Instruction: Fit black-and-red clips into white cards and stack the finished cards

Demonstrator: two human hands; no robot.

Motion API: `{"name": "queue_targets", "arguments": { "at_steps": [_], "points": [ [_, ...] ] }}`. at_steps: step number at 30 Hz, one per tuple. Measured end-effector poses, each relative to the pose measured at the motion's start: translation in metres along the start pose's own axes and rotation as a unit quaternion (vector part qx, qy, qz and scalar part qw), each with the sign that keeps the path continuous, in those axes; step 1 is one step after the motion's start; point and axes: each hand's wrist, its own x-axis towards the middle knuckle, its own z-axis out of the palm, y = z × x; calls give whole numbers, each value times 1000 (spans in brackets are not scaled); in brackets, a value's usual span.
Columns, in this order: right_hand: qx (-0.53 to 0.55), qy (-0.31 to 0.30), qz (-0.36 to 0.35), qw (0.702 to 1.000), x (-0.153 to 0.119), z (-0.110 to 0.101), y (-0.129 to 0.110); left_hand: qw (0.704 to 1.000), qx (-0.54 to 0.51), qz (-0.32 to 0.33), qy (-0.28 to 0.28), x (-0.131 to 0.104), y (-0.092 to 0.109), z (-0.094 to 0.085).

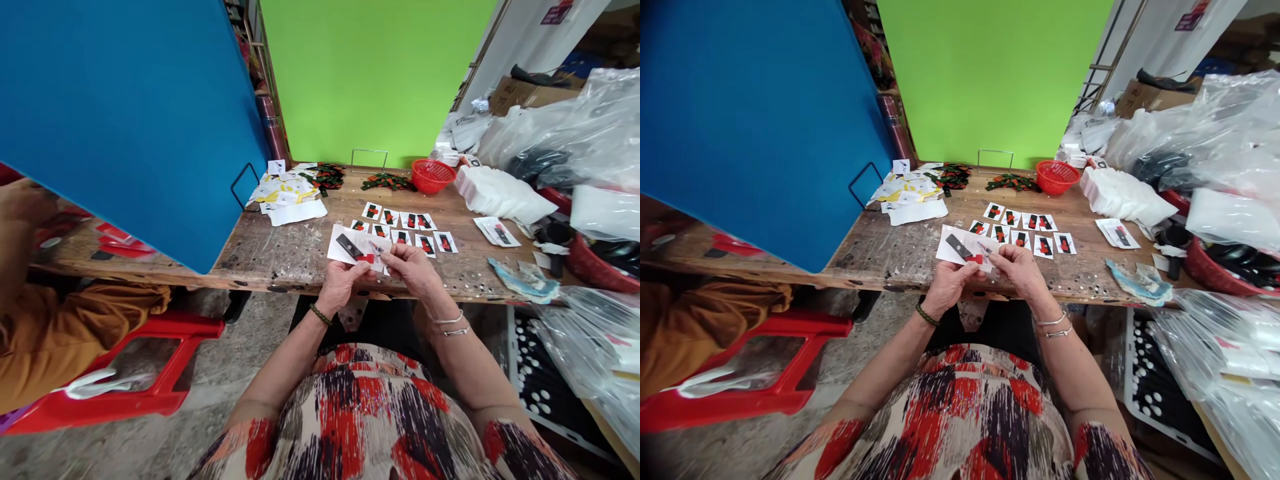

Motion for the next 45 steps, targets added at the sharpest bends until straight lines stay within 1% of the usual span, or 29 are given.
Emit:
{"name": "queue_targets", "arguments": {
  "at_steps": [4, 7, 9, 13, 15, 19, 22, 23, 27, 28, 32, 34, 37, 39, 40, 42, 44, 45],
  "points": [
    [18, 53, -34, 998, 3, 6, 6, 1000, 16, -7, -11, -4, 1, 3],
    [54, 69, -38, 995, 6, 14, 13, 1000, 23, -21, -6, -5, 2, 4],
    [65, 64, -22, 996, 7, 17, 15, 999, 23, -26, -2, -4, 2, 2],
    [70, 4, -3, 997, 7, 16, 13, 999, 28, -34, -1, -5, 2, -2],
    [77, -2, -4, 997, 8, 14, 11, 999, 31, -29, -7, -7, 1, -2],
    [99, 49, -6, 994, 13, 18, 10, 998, 46, -14, -27, -9, 2, 0],
    [95, 72, 4, 993, 14, 19, 10, 1000, 15, -6, -5, -7, 7, 0],
    [90, 62, 9, 994, 14, 17, 8, 1000, 2, -6, 9, -7, 9, 0],
    [101, -32, 27, 994, 11, 8, 0, 999, -22, -9, 47, -7, 14, -3],
    [107, -39, 30, 993, 11, 6, -1, 998, -22, -10, 49, -7, 14, -3],
    [109, -5, 19, 994, 15, 5, -1, 999, -13, 2, 36, -8, 16, -7],
    [100, -1, 23, 995, 18, 4, 1, 999, -6, 9, 37, -6, 18, -10],
    [94, -39, 56, 993, 19, -2, -1, 998, -6, 12, 60, -3, 20, -12],
    [114, -65, 68, 989, 18, -7, -3, 997, -13, 20, 77, -2, 18, -12],
    [123, -65, 65, 988, 17, -8, -4, 996, -16, 25, 85, -1, 17, -12],
    [114, -39, 37, 992, 13, -8, -5, 995, -7, 34, 95, -1, 16, -11],
    [63, -9, -2, 998, 10, -6, -5, 995, 44, 33, 83, -1, 18, -10],
    [26, -3, -21, 999, 8, -5, -5, 994, 86, 32, 65, 0, 21, -9]
  ]
}}
